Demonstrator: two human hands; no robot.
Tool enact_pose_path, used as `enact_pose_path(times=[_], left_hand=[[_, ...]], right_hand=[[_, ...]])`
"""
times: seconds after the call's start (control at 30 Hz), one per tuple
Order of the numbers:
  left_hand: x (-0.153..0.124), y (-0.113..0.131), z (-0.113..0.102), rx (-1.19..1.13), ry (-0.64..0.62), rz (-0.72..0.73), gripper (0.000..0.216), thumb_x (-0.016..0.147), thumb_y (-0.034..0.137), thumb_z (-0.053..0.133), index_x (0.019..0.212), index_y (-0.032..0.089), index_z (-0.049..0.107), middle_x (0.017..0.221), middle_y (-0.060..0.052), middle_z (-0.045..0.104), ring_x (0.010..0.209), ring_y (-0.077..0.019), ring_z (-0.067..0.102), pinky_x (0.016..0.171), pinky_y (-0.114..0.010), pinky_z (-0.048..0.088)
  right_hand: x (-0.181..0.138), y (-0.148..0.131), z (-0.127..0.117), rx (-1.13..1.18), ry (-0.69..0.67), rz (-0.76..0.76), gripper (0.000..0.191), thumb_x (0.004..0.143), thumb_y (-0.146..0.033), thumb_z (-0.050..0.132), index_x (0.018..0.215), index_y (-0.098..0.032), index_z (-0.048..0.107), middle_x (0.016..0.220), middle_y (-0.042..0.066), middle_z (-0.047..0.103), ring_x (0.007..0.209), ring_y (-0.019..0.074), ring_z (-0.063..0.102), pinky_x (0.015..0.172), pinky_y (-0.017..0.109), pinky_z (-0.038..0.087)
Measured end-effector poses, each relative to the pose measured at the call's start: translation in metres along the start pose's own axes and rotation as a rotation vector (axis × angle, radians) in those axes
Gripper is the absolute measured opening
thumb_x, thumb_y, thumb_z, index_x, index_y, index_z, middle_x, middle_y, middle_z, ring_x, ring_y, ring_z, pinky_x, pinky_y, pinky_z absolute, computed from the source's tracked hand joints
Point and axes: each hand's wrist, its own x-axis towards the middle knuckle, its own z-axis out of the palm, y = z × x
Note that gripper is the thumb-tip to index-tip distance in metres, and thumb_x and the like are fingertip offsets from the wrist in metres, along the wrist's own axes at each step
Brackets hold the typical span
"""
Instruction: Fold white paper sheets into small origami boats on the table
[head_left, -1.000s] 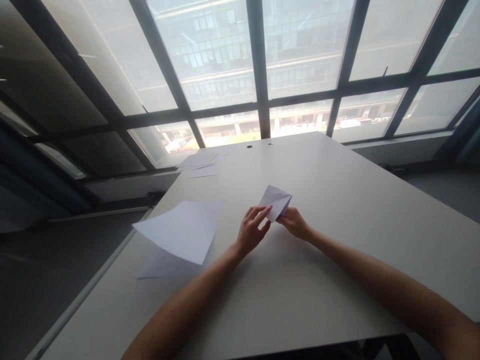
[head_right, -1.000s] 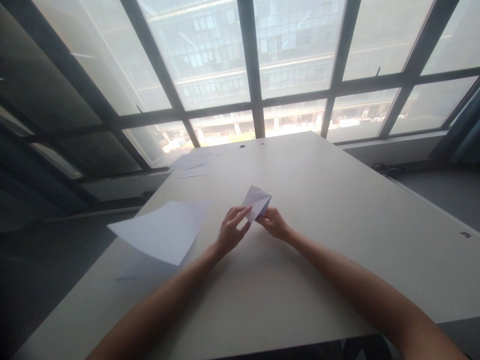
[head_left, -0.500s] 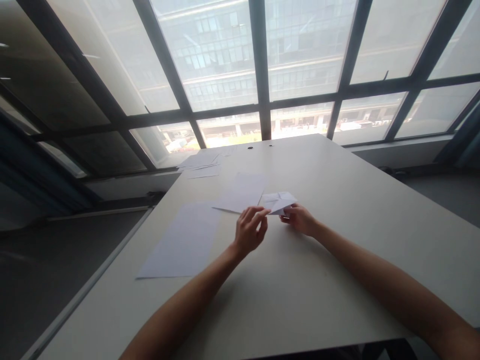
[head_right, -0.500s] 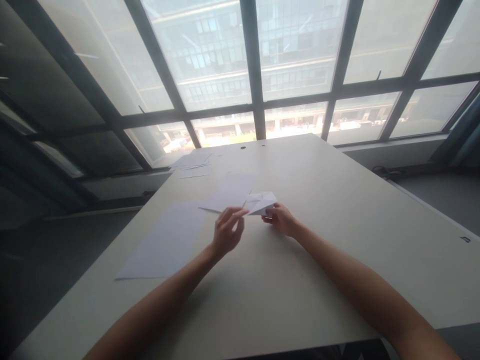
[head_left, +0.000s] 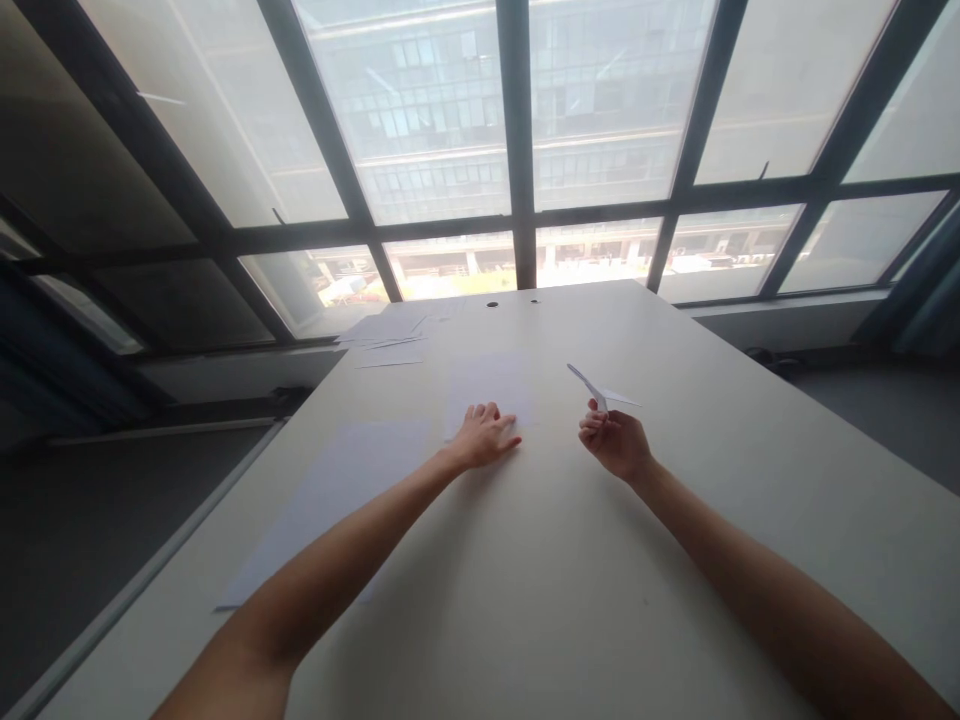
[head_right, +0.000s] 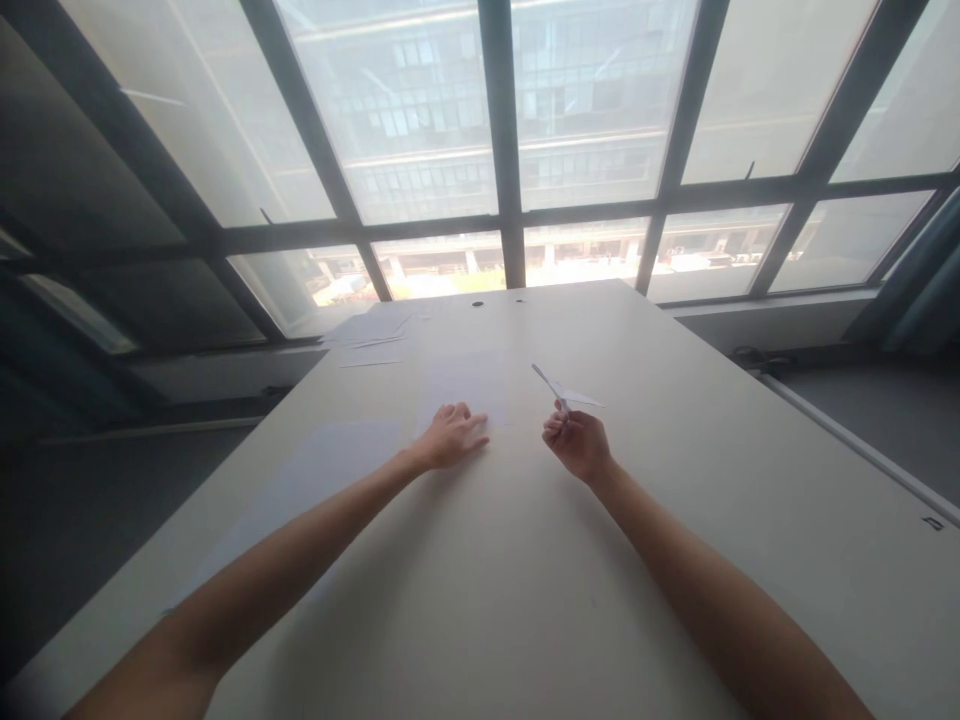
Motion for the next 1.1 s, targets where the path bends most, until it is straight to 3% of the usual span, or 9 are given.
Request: enact_pose_path(times=[0.2, 0.37, 0.5, 0.6, 0.67, 0.8, 0.87, 1.0, 1.1], left_hand=[[-0.079, 0.037, 0.005, -0.229, 0.003, 0.299, 0.047, 0.085, 0.047, 0.066, 0.126, 0.027, 0.057, 0.146, -0.012, 0.046, 0.141, -0.0341, 0.035, 0.111, -0.053, 0.035], [-0.123, 0.059, -0.011, -0.182, -0.069, 0.562, 0.049, 0.095, 0.025, 0.053, 0.142, 0.023, 0.042, 0.140, -0.011, 0.056, 0.137, -0.0282, 0.044, 0.113, -0.049, 0.036], [-0.138, 0.070, -0.028, -0.074, -0.001, 0.641, 0.050, 0.097, 0.011, 0.044, 0.146, 0.022, 0.038, 0.130, -0.011, 0.063, 0.126, -0.0234, 0.056, 0.111, -0.048, 0.039], [-0.149, 0.065, -0.044, 0.010, 0.106, 0.598, 0.045, 0.097, 0.010, 0.044, 0.139, 0.023, 0.048, 0.121, -0.010, 0.068, 0.117, -0.0215, 0.062, 0.107, -0.045, 0.044], [-0.161, 0.049, -0.057, 0.062, 0.166, 0.541, 0.044, 0.096, 0.010, 0.045, 0.138, 0.023, 0.050, 0.126, -0.010, 0.066, 0.120, -0.0220, 0.060, 0.108, -0.045, 0.044], [-0.201, -0.004, -0.078, 0.095, 0.215, 0.352, 0.053, 0.094, 0.005, 0.038, 0.137, 0.032, 0.053, 0.136, -0.003, 0.060, 0.130, -0.0213, 0.052, 0.117, -0.051, 0.032], [-0.228, -0.033, -0.079, 0.069, 0.261, 0.190, 0.053, 0.092, 0.008, 0.039, 0.133, 0.035, 0.058, 0.139, -0.002, 0.058, 0.131, -0.0224, 0.051, 0.115, -0.050, 0.036], [-0.280, -0.069, -0.067, 0.118, 0.120, -0.081, 0.046, 0.089, 0.016, 0.045, 0.124, 0.039, 0.065, 0.150, -0.001, 0.045, 0.139, -0.0335, 0.040, 0.107, -0.060, 0.037], [-0.301, -0.065, -0.061, 0.116, -0.047, -0.080, 0.049, 0.091, 0.038, 0.054, 0.140, 0.040, 0.050, 0.152, -0.004, 0.042, 0.139, -0.0359, 0.039, 0.105, -0.057, 0.038]], right_hand=[[-0.002, 0.002, 0.003, -0.074, -0.005, 0.019, 0.021, 0.071, -0.017, 0.059, 0.091, -0.023, 0.063, 0.060, -0.004, 0.047, 0.055, 0.0129, 0.047, 0.055, 0.027, 0.046], [-0.011, 0.008, 0.011, -0.107, -0.001, 0.038, 0.013, 0.070, -0.018, 0.060, 0.083, -0.022, 0.062, 0.059, -0.004, 0.046, 0.053, 0.0126, 0.045, 0.052, 0.027, 0.044], [-0.016, 0.019, 0.017, -0.148, 0.030, 0.041, 0.008, 0.067, -0.017, 0.063, 0.068, -0.021, 0.057, 0.057, -0.002, 0.050, 0.053, 0.0128, 0.047, 0.051, 0.027, 0.043], [-0.019, 0.027, 0.021, -0.209, 0.042, 0.026, 0.009, 0.067, -0.018, 0.064, 0.068, -0.021, 0.057, 0.057, -0.002, 0.054, 0.054, 0.0131, 0.050, 0.052, 0.027, 0.043], [-0.021, 0.031, 0.023, -0.217, 0.043, 0.015, 0.009, 0.067, -0.017, 0.065, 0.071, -0.021, 0.058, 0.060, -0.002, 0.057, 0.055, 0.0128, 0.051, 0.053, 0.027, 0.044], [-0.021, 0.032, 0.020, -0.208, 0.064, 0.002, 0.014, 0.067, -0.016, 0.066, 0.078, -0.022, 0.061, 0.064, -0.002, 0.059, 0.055, 0.0131, 0.052, 0.052, 0.027, 0.045], [-0.020, 0.031, 0.017, -0.190, 0.072, 0.011, 0.015, 0.068, -0.015, 0.067, 0.080, -0.021, 0.061, 0.065, -0.002, 0.060, 0.056, 0.0126, 0.053, 0.052, 0.027, 0.046], [-0.017, 0.034, 0.016, -0.145, 0.086, 0.040, 0.017, 0.068, -0.012, 0.067, 0.081, -0.021, 0.061, 0.068, -0.002, 0.063, 0.057, 0.0114, 0.054, 0.052, 0.024, 0.047], [-0.017, 0.039, 0.020, -0.148, 0.095, 0.039, 0.020, 0.068, -0.011, 0.068, 0.085, -0.021, 0.062, 0.070, -0.002, 0.064, 0.057, 0.0118, 0.054, 0.050, 0.024, 0.047]])
